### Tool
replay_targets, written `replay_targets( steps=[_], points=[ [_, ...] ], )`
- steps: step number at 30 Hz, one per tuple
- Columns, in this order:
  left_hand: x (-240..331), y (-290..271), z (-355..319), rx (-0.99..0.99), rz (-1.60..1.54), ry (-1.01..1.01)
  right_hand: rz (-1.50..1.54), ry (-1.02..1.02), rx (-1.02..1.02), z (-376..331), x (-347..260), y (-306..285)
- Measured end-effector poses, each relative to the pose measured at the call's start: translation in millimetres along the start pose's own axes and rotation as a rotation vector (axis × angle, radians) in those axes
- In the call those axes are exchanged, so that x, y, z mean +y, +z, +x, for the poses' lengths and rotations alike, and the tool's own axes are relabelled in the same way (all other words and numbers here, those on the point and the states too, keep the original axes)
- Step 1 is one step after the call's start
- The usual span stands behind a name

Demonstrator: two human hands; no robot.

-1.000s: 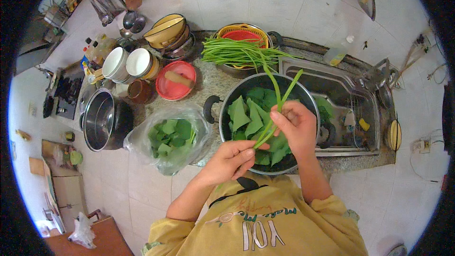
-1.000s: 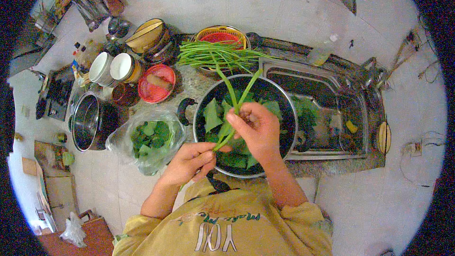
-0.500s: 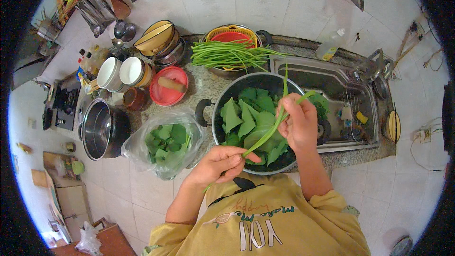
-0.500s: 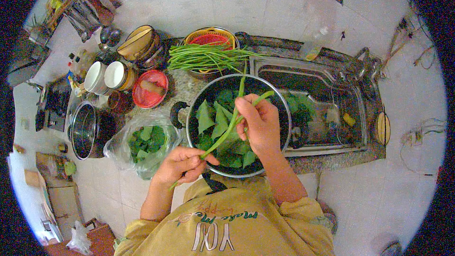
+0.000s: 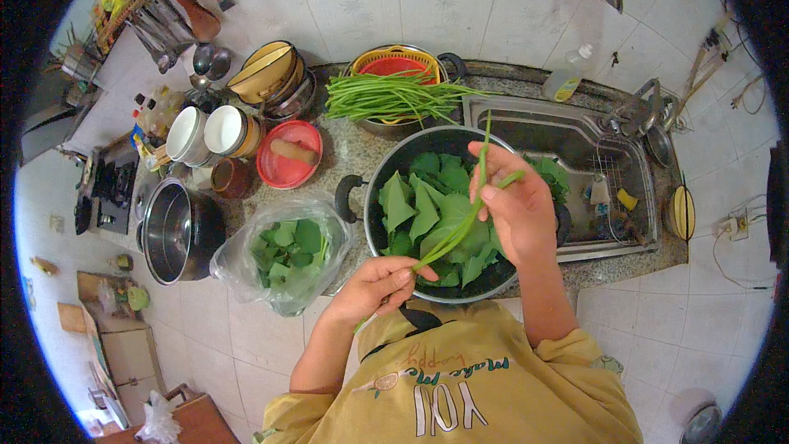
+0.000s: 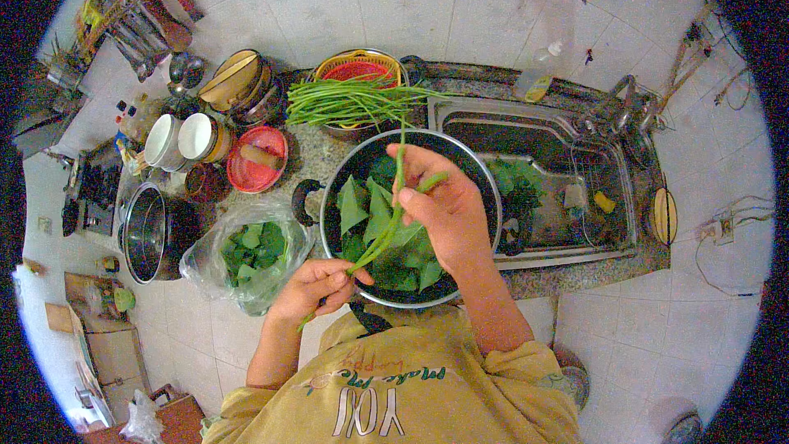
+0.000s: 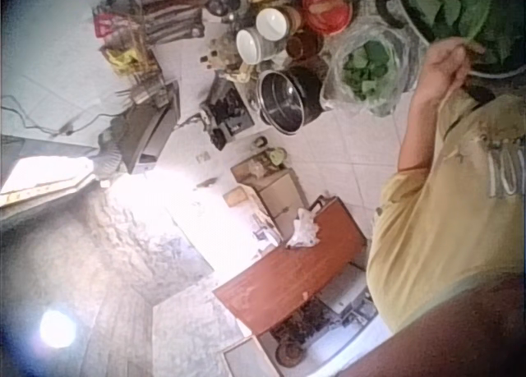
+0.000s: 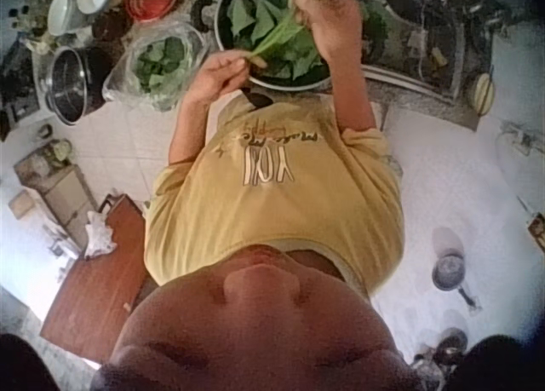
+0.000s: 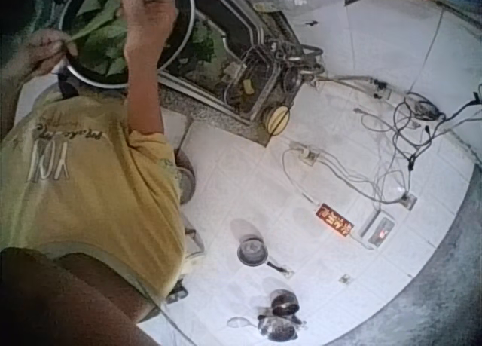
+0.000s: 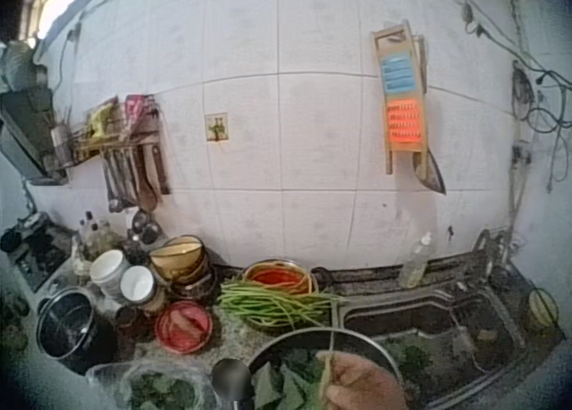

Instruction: The person stands at a kitchen counter and prepares green leafy vegetables by hand. They pick up individual leaves, remove the stems, and place the cleaned leaves into a metal bowl. The person handles the leaves one by one, occasionally inspecting them before adding them to the bowl.

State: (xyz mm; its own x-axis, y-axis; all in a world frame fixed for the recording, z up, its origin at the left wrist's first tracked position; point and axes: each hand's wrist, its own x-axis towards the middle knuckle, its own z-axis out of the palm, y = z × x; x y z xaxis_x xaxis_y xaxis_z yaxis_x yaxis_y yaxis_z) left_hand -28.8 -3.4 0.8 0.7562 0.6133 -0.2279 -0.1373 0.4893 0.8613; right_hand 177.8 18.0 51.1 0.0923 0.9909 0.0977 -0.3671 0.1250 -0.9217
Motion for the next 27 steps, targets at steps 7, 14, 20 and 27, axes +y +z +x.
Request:
replay_targets(
  steps=[7, 14, 20, 27],
  points=[
    [-5, -5, -6, -0.059, -0.065, 0.075, 0.045, -0.008, 0.026, 4, 7, -5],
    [6, 6, -6, 0.058, -0.141, 0.025, 0.077, -0.044, 0.072, 8, 11, -9],
    [18, 10, 11, -0.177, -0.395, 0.069, 0.102, 0.01, 0.143, 10, 16, -6],
    [24, 17, 19, -0.228, -0.578, 0.023, -0.194, -0.12, 0.196, 10, 15, -9]
  ],
)
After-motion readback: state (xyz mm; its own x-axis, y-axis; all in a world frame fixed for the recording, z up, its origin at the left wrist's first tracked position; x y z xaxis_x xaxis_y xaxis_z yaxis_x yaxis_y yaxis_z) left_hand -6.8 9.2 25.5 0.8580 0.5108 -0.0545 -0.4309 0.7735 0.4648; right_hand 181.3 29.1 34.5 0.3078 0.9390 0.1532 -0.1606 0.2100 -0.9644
